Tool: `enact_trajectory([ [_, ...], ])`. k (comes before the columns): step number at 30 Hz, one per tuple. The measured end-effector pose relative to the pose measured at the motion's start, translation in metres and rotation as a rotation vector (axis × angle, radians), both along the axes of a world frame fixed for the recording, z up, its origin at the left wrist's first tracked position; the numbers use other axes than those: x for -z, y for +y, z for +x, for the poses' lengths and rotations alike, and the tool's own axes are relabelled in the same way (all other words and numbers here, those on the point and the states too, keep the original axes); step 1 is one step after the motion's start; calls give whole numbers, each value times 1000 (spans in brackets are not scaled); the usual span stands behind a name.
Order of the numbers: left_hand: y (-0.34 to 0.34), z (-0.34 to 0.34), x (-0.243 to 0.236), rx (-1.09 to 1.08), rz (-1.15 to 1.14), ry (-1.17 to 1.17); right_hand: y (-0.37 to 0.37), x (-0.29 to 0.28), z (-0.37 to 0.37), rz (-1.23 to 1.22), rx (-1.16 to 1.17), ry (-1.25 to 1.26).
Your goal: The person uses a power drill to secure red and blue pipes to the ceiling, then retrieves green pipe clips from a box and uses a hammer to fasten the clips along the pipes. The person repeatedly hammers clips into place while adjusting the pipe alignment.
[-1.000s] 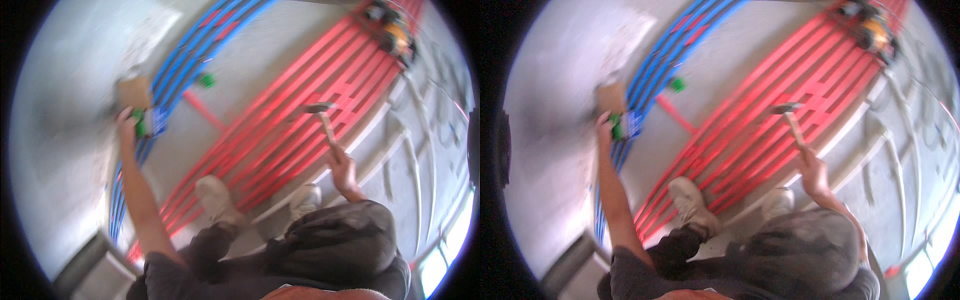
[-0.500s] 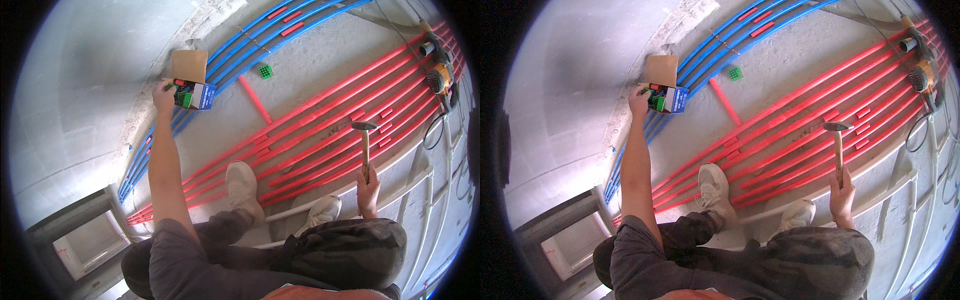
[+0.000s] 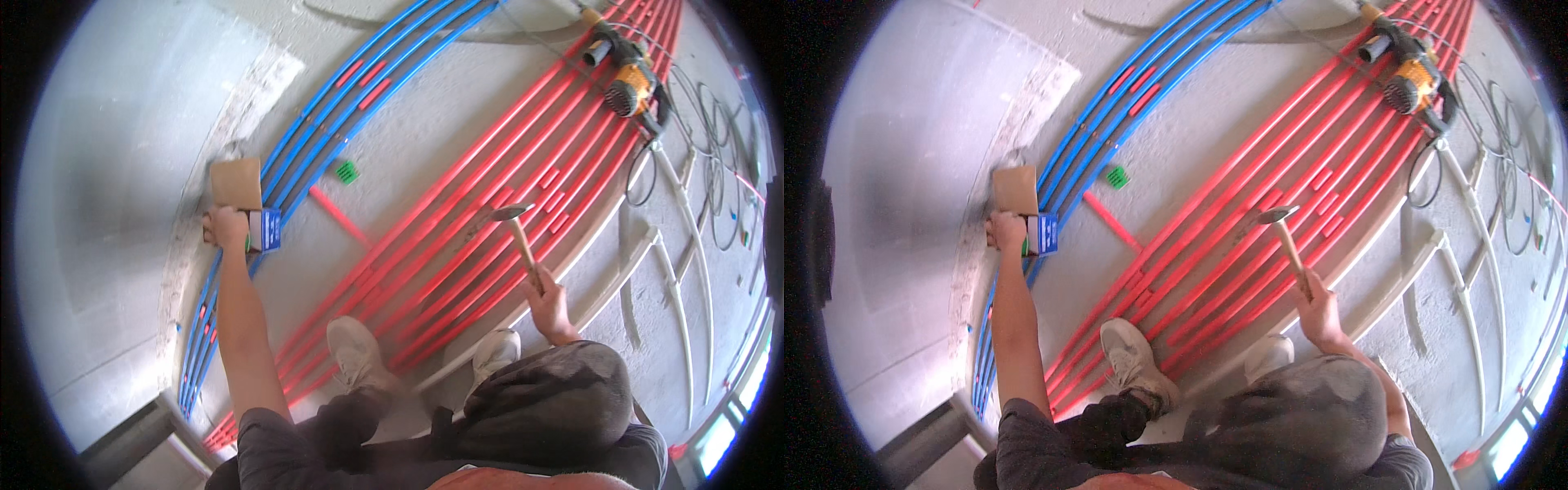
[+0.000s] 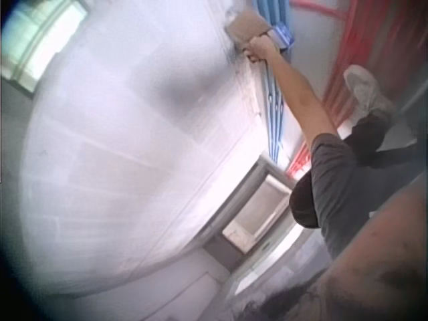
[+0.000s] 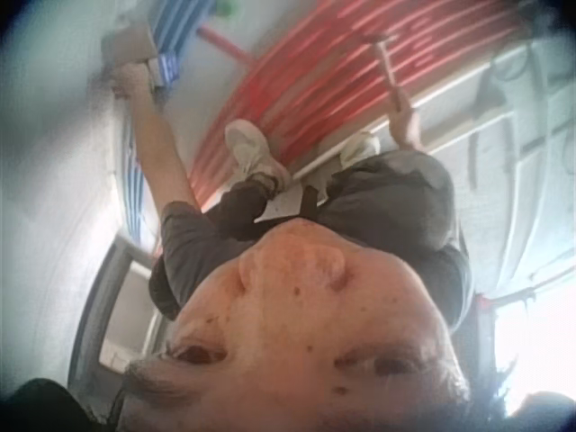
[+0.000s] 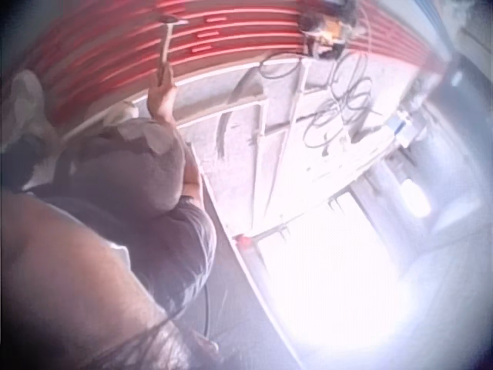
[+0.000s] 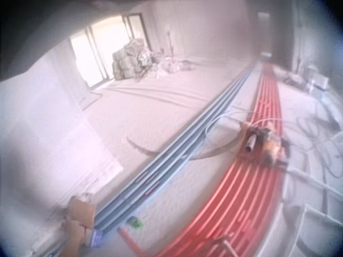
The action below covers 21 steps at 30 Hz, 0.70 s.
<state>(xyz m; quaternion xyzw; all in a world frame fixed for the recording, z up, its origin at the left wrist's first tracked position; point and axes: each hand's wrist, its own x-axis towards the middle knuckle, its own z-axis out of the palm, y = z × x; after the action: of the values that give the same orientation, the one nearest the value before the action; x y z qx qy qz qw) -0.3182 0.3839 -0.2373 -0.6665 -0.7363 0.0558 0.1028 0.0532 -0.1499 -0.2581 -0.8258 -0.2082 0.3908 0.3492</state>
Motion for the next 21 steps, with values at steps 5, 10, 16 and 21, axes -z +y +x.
enact_trajectory([
  [5, 19, 6, 21, -41, -54, -10, 7, -17, -1, 65, 27, 2],
  [10, 0, 21, -7, -86, -130, -69, 3, -16, -7, 85, 46, 9],
  [16, 6, 30, 2, -90, -161, 62, 2, -20, 3, -5, 23, 99],
  [21, -1, 16, 5, -74, -26, 5, -4, -26, 9, -22, -3, 137],
])
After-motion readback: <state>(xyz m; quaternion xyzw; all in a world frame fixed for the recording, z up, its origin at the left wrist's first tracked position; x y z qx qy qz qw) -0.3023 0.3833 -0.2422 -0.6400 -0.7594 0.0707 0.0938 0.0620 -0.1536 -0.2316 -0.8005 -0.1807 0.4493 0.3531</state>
